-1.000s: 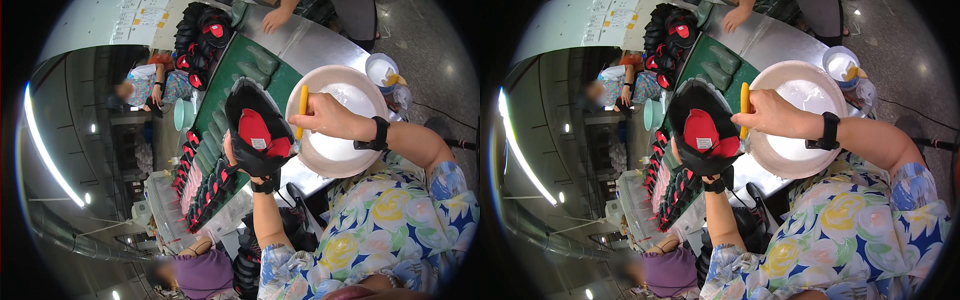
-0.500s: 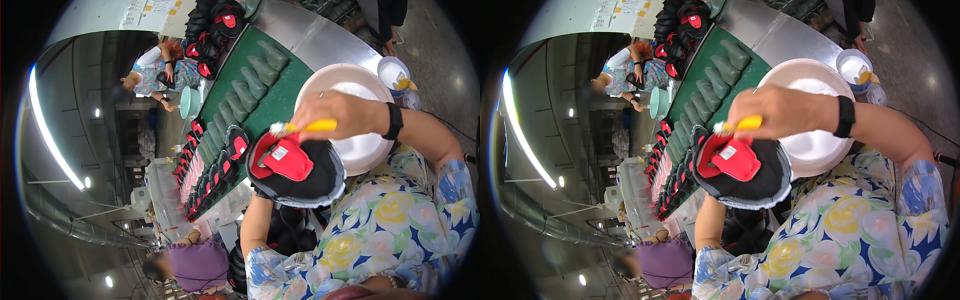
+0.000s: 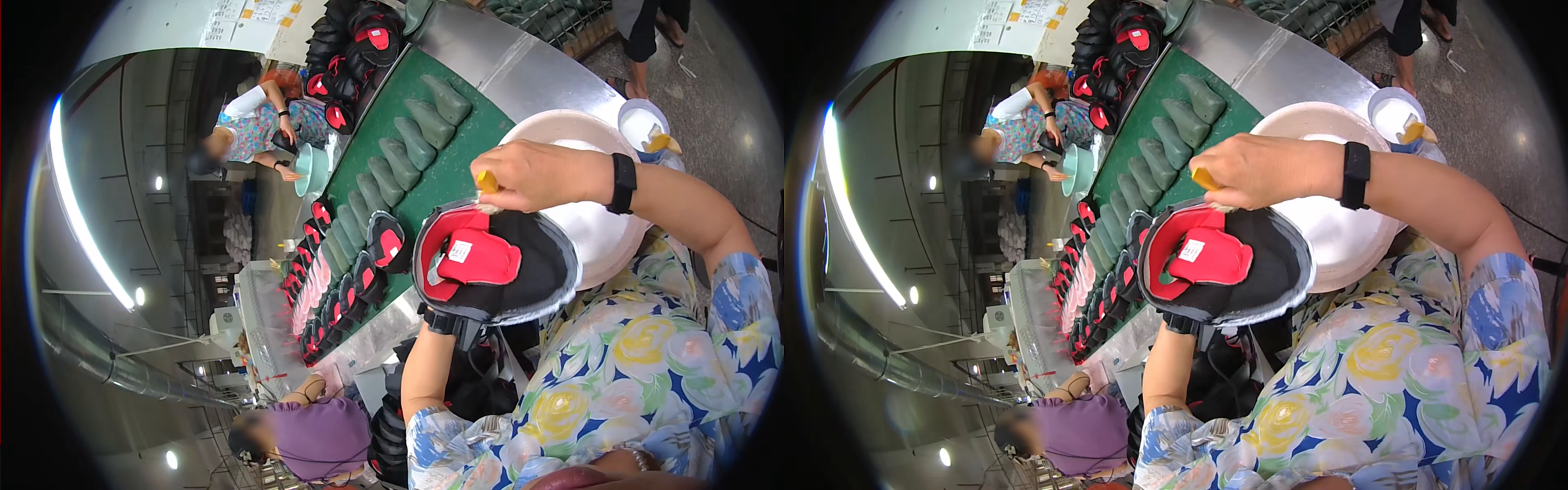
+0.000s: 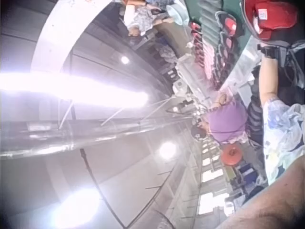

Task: Applying glue to the interior components of shoes using a brush on a production line.

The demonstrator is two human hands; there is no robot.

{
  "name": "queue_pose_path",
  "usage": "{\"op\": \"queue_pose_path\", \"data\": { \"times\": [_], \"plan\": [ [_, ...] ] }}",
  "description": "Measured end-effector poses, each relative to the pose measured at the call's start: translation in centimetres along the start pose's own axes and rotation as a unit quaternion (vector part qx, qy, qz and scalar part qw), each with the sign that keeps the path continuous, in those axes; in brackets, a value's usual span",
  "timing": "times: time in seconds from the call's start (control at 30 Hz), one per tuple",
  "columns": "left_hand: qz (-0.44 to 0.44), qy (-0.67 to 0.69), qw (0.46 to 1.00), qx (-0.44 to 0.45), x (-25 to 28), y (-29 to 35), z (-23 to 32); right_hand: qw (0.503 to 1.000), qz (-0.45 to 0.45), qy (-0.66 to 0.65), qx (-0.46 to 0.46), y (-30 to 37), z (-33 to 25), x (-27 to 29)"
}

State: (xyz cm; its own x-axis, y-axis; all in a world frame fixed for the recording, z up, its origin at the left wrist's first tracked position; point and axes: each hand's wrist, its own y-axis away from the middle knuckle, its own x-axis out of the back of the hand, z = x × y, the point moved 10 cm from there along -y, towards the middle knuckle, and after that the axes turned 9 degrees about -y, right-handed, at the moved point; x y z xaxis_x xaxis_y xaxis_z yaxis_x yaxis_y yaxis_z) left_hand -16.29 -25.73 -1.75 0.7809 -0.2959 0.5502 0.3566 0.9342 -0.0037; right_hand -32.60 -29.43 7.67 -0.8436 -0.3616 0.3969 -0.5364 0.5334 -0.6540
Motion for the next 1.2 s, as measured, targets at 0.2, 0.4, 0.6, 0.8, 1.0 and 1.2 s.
{"op": "queue_pose_path", "data": {
  "times": [0.2,0.4,0.6,0.8,1.0,1.2],
  "plan": [
    [0.031,0.067,0.997,0.017,1.4,1.8,-3.1,0.967,-0.11,-0.032,-0.226,2.3,3.6,0.4],
    [0.036,0.156,0.987,0.025,1.8,3.3,-5.2,0.99,0.064,0.015,0.125,1.1,-2.9,1.4],
    [0.076,0.233,0.968,0.045,3.9,4.8,-8.4,1.0,-0.012,0.004,-0.021,2.2,-0.2,1.7],
    [0.103,0.33,0.934,0.086,5.3,5.8,-11.7,0.997,0.063,0.022,-0.032,2.1,1.1,2.3],
    [0.168,0.412,0.89,0.105,7.4,5.3,-16.2,0.977,0.162,-0.108,-0.09,4.3,0.2,2.6],
    [0.227,0.479,0.845,0.076,9.6,5.3,-18.0,0.992,0.1,-0.048,-0.05,4.6,-1.0,-1.9]
  ]
}}
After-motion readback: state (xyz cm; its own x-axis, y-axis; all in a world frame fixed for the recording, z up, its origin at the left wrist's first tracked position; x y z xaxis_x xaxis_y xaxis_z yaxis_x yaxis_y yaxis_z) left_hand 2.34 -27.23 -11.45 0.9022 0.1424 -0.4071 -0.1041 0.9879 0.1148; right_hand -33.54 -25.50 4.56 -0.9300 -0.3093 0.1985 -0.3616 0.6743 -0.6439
